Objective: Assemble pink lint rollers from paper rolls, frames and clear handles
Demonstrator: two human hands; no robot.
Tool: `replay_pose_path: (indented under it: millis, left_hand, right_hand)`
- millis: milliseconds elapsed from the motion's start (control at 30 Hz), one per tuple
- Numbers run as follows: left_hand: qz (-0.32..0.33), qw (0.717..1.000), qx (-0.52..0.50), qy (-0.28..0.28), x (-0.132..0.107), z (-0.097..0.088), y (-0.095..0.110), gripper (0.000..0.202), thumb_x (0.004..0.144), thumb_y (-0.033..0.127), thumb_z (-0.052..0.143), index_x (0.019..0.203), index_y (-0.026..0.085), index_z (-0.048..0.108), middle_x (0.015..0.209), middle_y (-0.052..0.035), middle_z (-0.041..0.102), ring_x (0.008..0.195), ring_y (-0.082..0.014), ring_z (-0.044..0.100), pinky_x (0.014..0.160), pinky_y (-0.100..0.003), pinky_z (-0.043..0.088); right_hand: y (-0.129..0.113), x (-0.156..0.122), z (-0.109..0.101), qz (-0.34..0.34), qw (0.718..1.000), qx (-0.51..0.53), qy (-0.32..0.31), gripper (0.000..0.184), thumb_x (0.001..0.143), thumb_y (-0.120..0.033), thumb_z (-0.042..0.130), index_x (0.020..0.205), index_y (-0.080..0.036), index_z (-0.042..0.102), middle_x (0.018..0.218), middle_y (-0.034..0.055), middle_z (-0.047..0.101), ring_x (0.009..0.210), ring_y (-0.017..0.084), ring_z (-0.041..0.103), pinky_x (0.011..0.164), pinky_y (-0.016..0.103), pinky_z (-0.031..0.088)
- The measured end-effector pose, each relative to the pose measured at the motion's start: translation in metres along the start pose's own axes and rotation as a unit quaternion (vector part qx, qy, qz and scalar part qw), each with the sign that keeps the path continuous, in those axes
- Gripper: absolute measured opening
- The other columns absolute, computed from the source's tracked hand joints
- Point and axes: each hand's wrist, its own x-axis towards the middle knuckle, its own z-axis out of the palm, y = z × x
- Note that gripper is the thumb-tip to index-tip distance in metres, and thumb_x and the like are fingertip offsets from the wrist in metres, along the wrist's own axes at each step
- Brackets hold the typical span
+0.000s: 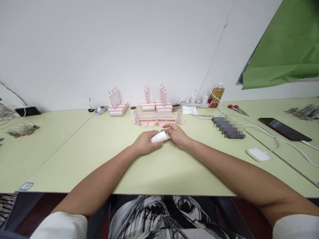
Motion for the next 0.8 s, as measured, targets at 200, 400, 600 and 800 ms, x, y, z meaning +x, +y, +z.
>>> replay_pose_path:
  millis: [200,400,600,800]
  left_hand:
    - [-0.001,1.000,0.022,0.009,-0.001,0.002,0.001,0.052,0.076,0.044,0.066,0.124,0.025,0.063,0.109,-0.0036,0.070,0.095,-0.0259,0.064,0.081,-0.034,0.048]
    - [-0.013,0.999,0.031,0.014,-0.001,0.003,0.006,0.047,0.074,0.040,0.067,0.119,0.026,0.067,0.104,-0.0032,0.072,0.091,-0.0262,0.064,0.078,-0.034,0.048]
    - [-0.011,0.999,0.028,0.027,-0.001,0.008,0.012,0.051,0.073,0.037,0.068,0.123,0.031,0.065,0.105,-0.0015,0.072,0.091,-0.0273,0.065,0.075,-0.033,0.047]
    - [-0.009,0.999,0.037,0.039,-0.002,0.008,0.015,0.047,0.071,0.038,0.070,0.117,0.029,0.068,0.097,-0.0019,0.073,0.087,-0.0274,0.065,0.073,-0.032,0.047]
  right_hand:
    - [-0.008,-0.016,0.014,-0.015,0.999,0.019,0.022,0.028,0.066,-0.020,0.059,0.094,-0.022,0.060,0.086,0.0016,0.072,0.066,0.015,0.060,0.051,0.024,0.047]
    - [-0.009,-0.017,0.015,-0.013,0.997,0.071,0.034,0.028,0.064,-0.022,0.068,0.091,-0.021,0.059,0.086,0.0046,0.071,0.072,0.017,0.063,0.057,0.026,0.048]
    - [-0.008,-0.017,0.015,-0.045,0.995,0.086,0.039,0.029,0.083,-0.044,0.057,0.100,-0.021,0.059,0.102,0.0092,0.073,0.088,0.023,0.068,0.069,0.033,0.053]
    - [-0.007,-0.018,0.013,-0.084,0.994,0.072,0.007,0.040,0.087,-0.054,0.051,0.109,-0.022,0.058,0.108,0.0087,0.073,0.097,0.024,0.067,0.076,0.033,0.053]
